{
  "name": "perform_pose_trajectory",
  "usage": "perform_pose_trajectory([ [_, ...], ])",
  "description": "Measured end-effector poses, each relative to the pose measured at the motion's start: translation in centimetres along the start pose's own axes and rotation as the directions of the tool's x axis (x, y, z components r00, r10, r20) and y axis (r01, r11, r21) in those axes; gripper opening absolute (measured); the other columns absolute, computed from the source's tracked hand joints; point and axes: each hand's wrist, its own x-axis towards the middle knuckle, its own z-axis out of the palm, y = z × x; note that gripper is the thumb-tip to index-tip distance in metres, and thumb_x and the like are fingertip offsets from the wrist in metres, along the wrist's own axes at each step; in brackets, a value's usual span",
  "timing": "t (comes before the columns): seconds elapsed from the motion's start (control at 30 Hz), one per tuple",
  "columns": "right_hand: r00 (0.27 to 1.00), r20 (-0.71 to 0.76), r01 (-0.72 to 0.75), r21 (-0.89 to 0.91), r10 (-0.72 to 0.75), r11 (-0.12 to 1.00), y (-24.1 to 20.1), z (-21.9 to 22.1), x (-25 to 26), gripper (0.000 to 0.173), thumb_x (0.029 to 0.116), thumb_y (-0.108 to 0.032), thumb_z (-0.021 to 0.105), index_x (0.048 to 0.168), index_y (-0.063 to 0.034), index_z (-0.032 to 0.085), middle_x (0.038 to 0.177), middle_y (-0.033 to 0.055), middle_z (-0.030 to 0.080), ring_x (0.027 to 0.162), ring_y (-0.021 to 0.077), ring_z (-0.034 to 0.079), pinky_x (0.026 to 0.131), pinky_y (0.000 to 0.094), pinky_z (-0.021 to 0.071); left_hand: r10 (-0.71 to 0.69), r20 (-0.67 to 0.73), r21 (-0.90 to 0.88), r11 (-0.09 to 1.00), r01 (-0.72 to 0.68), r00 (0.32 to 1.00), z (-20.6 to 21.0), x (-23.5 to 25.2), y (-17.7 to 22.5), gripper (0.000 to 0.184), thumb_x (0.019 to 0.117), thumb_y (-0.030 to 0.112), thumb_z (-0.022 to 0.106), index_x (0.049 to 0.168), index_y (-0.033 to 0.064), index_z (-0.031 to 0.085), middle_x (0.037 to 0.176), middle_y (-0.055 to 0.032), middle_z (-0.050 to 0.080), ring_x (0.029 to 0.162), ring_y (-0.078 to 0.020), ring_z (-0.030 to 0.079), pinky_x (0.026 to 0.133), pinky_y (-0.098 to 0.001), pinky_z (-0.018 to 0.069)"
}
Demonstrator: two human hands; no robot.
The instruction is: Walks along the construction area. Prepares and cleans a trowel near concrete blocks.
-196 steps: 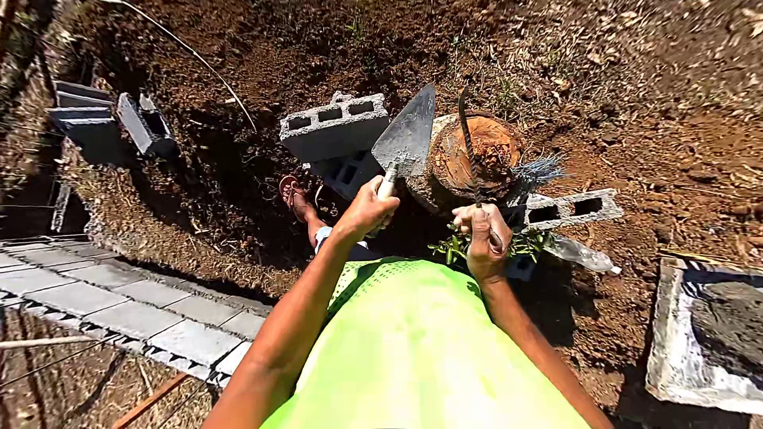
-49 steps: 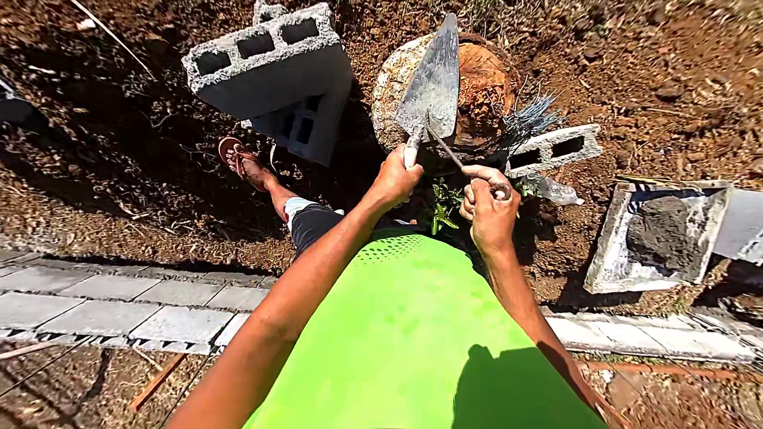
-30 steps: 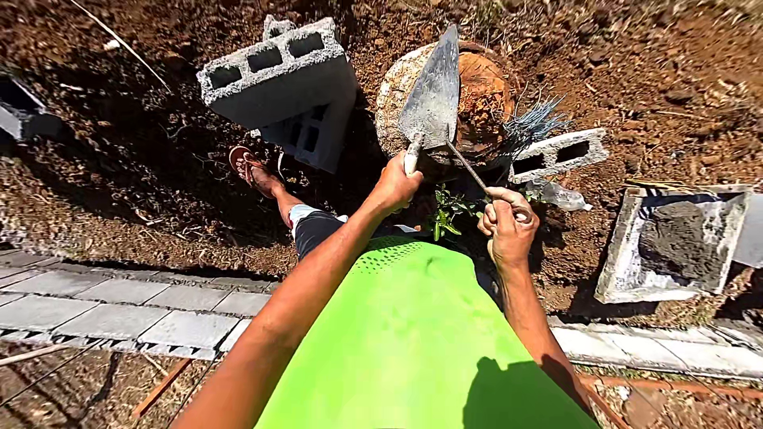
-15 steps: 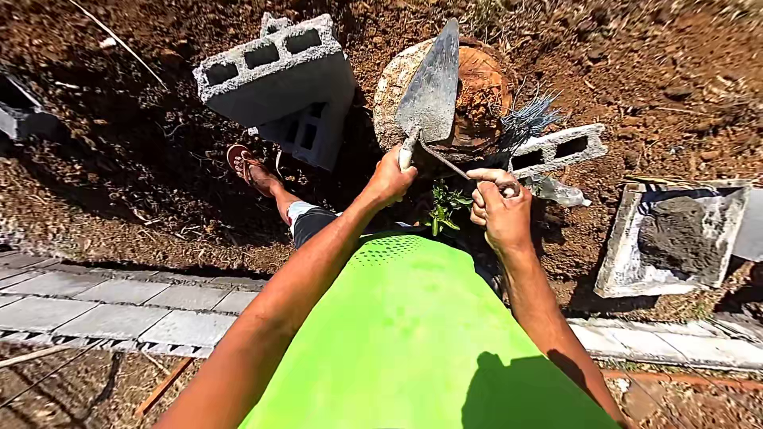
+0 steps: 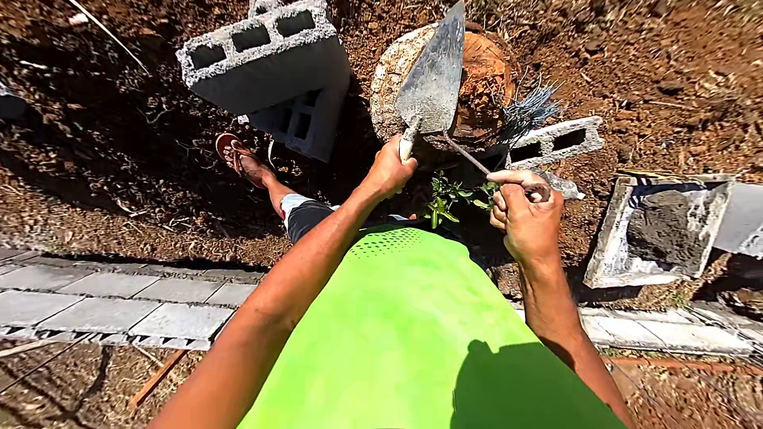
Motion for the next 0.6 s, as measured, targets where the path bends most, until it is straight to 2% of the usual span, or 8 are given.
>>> perform_pose_trajectory([
  [0.1,0.99,0.117,-0.075,0.012,0.073,0.997,0.7,0.9,1.5,0.029,0.1062,-0.015,0.046,0.123,-0.0128,0.07,0.06,-0.0008,0.041,0.04,0.0076,0.032,0.037,0.0234,0.0326,0.051,-0.032,0.089,0.995,-0.048,0.998,-0.1,-0.1,0.0,0.044,0.0938,0.012,0.063,0.135,0.0026,0.052,0.097,-0.0187,0.067,0.069,-0.0288,0.067,0.063,-0.0486,0.0585],
  [0.23,0.995,0.085,-0.054,-0.079,0.061,0.995,-2.1,-1.6,0.8,0.029,0.1041,-0.014,0.049,0.121,-0.0126,0.072,0.063,-0.0008,0.046,0.043,0.0091,0.038,0.039,0.0248,0.037,0.057,-0.02,0.139,0.989,-0.054,0.998,-0.5,0.0,0.2,0.042,0.0947,0.013,0.064,0.134,0.003,0.052,0.096,-0.0193,0.067,0.072,-0.0301,0.068,0.065,-0.0503,0.0581],
  [0.37,0.996,0.071,-0.05,-0.108,0.058,0.993,-3.6,-2.3,0.9,0.026,0.1032,-0.013,0.051,0.117,-0.0126,0.072,0.062,-0.0021,0.046,0.044,0.0081,0.039,0.04,0.0239,0.0389,0.048,-0.027,0.196,0.98,-0.042,0.998,-0.8,-0.1,0.7,0.048,0.0953,0.014,0.063,0.139,0.0034,0.049,0.099,-0.0209,0.068,0.077,-0.0327,0.07,0.069,-0.0534,0.059],
  [0.47,0.982,0.127,-0.118,-0.161,0.139,0.98,-4.0,-1.2,2.1,0.028,0.1059,-0.019,0.047,0.122,-0.0189,0.069,0.059,0.0009,0.04,0.039,0.0103,0.033,0.036,0.0254,0.0345,0.074,-0.062,0.29,0.956,-0.053,0.995,-1.2,-0.1,0.6,0.048,0.0936,0.012,0.066,0.138,0.0041,0.05,0.103,-0.0225,0.07,0.091,-0.0387,0.071,0.081,-0.0597,0.0561],
  [0.53,0.978,0.145,-0.112,-0.229,0.147,0.967,-4.9,-1.1,2.2,0.028,0.1061,-0.02,0.046,0.123,-0.021,0.069,0.06,0.0029,0.042,0.039,0.0118,0.035,0.036,0.0262,0.0349,0.095,-0.056,0.343,0.937,-0.07,0.994,-1.9,0.2,0.5,0.049,0.0929,0.012,0.066,0.138,0.005,0.049,0.102,-0.023,0.07,0.092,-0.0404,0.071,0.08,-0.0613,0.0559],
  [0.6,0.983,0.143,-0.056,-0.347,0.112,0.936,-6.6,-1.6,2.4,0.029,0.1045,-0.016,0.047,0.12,-0.0196,0.071,0.066,0.0043,0.052,0.041,0.0123,0.039,0.038,0.0273,0.0368,0.121,-0.03,0.395,0.913,-0.1,0.992,-2.4,0.6,0.5,0.05,0.0927,0.012,0.066,0.139,0.0053,0.049,0.101,-0.0242,0.069,0.092,-0.0429,0.07,0.08,-0.0629,0.0554],
])
